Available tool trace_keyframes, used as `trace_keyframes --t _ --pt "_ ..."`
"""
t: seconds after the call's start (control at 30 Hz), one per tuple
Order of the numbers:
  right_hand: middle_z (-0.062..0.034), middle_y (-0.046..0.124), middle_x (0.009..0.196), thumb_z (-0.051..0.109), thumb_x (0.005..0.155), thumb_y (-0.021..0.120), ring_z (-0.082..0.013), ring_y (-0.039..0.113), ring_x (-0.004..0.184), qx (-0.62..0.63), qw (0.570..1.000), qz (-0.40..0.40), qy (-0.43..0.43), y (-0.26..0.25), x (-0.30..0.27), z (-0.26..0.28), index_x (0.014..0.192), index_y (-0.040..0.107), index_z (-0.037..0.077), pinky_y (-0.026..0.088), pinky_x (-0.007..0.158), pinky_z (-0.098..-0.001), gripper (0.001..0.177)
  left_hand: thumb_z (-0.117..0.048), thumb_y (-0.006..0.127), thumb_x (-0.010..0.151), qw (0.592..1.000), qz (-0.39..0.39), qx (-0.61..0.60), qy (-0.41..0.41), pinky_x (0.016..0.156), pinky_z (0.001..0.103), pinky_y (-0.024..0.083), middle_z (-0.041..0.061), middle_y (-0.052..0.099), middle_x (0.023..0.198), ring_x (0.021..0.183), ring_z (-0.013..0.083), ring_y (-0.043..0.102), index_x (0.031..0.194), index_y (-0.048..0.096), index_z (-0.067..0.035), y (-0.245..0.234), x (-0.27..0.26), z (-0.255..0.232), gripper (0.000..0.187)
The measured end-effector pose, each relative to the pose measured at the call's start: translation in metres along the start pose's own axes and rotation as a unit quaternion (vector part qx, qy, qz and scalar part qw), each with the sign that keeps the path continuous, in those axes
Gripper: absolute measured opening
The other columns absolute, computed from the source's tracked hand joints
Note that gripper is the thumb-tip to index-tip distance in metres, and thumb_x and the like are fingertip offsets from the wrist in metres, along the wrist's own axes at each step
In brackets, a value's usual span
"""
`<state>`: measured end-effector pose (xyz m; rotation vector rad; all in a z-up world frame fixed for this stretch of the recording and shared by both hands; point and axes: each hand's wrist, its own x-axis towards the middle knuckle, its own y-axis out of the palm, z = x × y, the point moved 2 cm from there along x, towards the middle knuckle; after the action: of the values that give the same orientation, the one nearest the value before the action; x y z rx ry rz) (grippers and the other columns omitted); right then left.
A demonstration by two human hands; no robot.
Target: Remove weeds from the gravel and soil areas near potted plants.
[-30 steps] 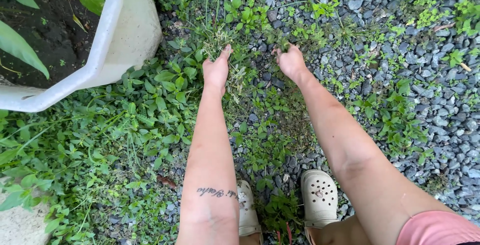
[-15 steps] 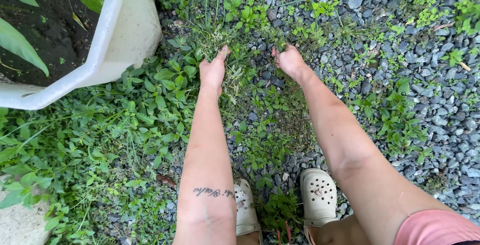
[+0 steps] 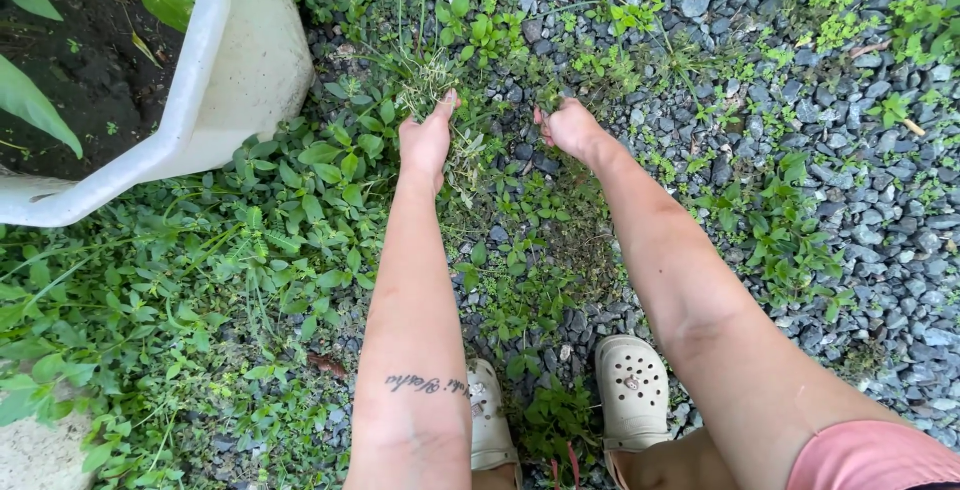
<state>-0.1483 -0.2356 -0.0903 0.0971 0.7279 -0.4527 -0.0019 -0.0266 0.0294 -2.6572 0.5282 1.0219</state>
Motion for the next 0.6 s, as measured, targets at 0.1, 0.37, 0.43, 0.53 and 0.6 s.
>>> trace_keyframes --t 0.1,0.37,0.43,0.53,0.6 --pt "-0.0029 0.052 0.071 -0.003 0.093 0.042 -0.0165 0.046 0.064 0.008 1.0 0.005 0.03 -0.002 0.0 -0.001 0.093 0.059 0.006 0.042 0.06 -0.0334 0.02 -0.048 0.081 0.084 0.998 -0.024 0.01 -0.053 0.115 0.051 0.035 0.023 0.052 0.147 0.138 0.0311 0.05 0.149 0.03 0.004 -0.002 0.0 0.0 0.097" --pt "-0.0009 0.054 0.076 0.004 0.096 0.04 -0.0152 0.049 0.067 -0.089 0.991 0.019 0.097 0.005 -0.038 0.028 0.101 0.062 0.009 0.044 0.063 -0.0323 0.024 -0.054 0.076 0.083 0.999 0.027 0.018 0.001 0.114 0.055 0.033 0.022 0.054 0.153 0.14 0.0344 0.05 0.144 0.059 0.002 -0.003 0.018 0.018 0.084" --pt "-0.0005 0.056 0.077 0.002 0.094 0.041 -0.0148 0.049 0.067 -0.08 0.991 0.021 0.102 -0.001 -0.033 0.023 0.102 0.062 0.009 0.044 0.062 -0.0322 0.024 -0.053 0.077 0.081 0.999 0.007 0.026 -0.03 0.115 0.055 0.033 0.024 0.049 0.154 0.142 0.0338 0.047 0.151 0.037 0.004 0.002 0.001 0.001 0.098" --pt "-0.0009 0.057 0.077 0.003 0.095 0.042 -0.0143 0.05 0.067 -0.096 0.99 0.03 0.098 -0.006 -0.037 0.023 0.103 0.062 0.008 0.044 0.06 -0.0317 0.022 -0.051 0.078 0.08 0.997 -0.011 0.035 -0.064 0.115 0.056 0.033 0.026 0.042 0.154 0.143 0.0333 0.045 0.158 0.013 0.005 0.006 -0.013 -0.01 0.116" --pt "-0.0016 0.056 0.077 0.006 0.097 0.042 -0.0141 0.051 0.066 -0.121 0.988 0.034 0.088 -0.008 -0.039 0.02 0.102 0.062 0.007 0.045 0.06 -0.0313 0.021 -0.051 0.078 0.08 0.997 -0.008 0.038 -0.066 0.115 0.056 0.033 0.026 0.041 0.155 0.143 0.0335 0.044 0.158 0.012 0.004 0.009 -0.013 -0.011 0.116"
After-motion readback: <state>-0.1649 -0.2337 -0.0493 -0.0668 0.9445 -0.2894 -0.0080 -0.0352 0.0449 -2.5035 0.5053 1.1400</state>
